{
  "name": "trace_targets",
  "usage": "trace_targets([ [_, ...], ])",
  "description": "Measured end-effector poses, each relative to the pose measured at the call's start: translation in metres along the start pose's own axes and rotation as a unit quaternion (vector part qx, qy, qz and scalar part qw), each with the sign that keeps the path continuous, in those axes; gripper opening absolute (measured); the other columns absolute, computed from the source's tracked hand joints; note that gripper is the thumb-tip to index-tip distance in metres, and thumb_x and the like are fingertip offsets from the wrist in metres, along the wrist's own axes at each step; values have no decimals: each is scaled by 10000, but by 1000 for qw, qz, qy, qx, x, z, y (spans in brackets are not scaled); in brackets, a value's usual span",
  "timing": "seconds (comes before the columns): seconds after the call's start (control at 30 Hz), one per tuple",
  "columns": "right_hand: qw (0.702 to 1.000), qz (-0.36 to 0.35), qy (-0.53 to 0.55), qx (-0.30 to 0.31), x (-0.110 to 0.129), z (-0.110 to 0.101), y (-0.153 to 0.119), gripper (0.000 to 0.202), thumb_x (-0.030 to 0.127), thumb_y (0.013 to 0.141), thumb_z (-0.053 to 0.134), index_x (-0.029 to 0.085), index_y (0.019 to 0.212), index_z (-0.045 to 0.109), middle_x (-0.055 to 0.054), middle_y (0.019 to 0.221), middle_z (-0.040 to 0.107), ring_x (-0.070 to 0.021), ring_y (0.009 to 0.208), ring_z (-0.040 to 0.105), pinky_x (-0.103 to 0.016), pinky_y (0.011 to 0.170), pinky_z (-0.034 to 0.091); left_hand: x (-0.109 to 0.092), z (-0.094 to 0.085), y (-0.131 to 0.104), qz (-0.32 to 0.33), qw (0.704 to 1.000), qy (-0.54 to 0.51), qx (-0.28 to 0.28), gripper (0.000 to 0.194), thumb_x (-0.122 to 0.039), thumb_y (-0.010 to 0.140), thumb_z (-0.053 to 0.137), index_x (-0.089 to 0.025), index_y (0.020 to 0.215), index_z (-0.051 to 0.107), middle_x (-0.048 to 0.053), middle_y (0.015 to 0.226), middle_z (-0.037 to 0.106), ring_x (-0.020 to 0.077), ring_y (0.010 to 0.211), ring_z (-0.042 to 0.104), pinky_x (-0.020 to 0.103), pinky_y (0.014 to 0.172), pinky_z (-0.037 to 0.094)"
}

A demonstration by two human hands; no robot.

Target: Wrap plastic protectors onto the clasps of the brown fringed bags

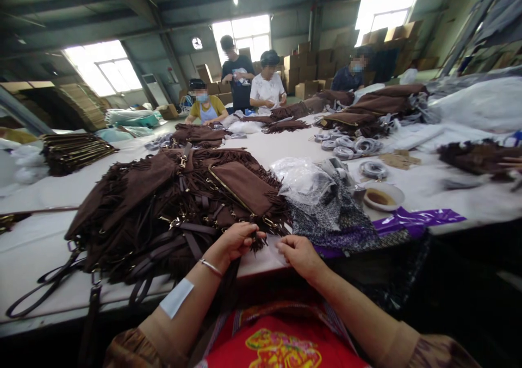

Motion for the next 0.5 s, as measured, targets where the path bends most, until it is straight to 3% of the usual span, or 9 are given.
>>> trace_targets([
  [0.1, 1000, 0, 1, -1, -2, 0, 0, 290, 446, 704, 630, 169, 647, 566, 58, 505, 452, -81, 458, 383, -224, 455, 286, 1, 5, 4, 45, 996, 63, -52, 69, -176, 766, 610, -139, 760, 553, 100, 735, 725, 26, 315, 332, 178, 316, 139],
  [0.23, 1000, 0, -3, 5, -2, 2, 1, 306, 459, 716, 622, 170, 642, 559, 61, 496, 435, -80, 453, 368, -225, 450, 280, 4, 13, 10, 54, 993, 48, -92, 59, -139, 764, 601, -134, 763, 542, 61, 617, 679, 35, 297, 337, 187, 311, 133],
  [0.4, 1000, -6, -2, 3, 4, 5, 0, 313, 468, 700, 624, 167, 641, 562, 59, 510, 437, -79, 454, 355, -232, 451, 259, 5, 19, 7, 47, 995, -43, -80, 115, -72, 775, 587, -149, 818, 513, -3, 647, 605, 20, 349, 388, 136, 311, 155],
  [0.5, 1000, 0, 1, -2, 4, 4, -1, 319, 481, 684, 629, 175, 630, 558, 60, 509, 432, -81, 453, 354, -236, 451, 263, 4, 18, 2, 26, 992, -117, -47, 142, -2, 765, 578, -127, 818, 538, -24, 633, 528, 24, 427, 465, 103, 347, 287],
])
Point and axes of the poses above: each hand's wrist, its own y-axis towards the middle knuckle, its own z-axis out of the palm, x = y × z, the point moved 2 cm from there along y, towards the middle knuckle
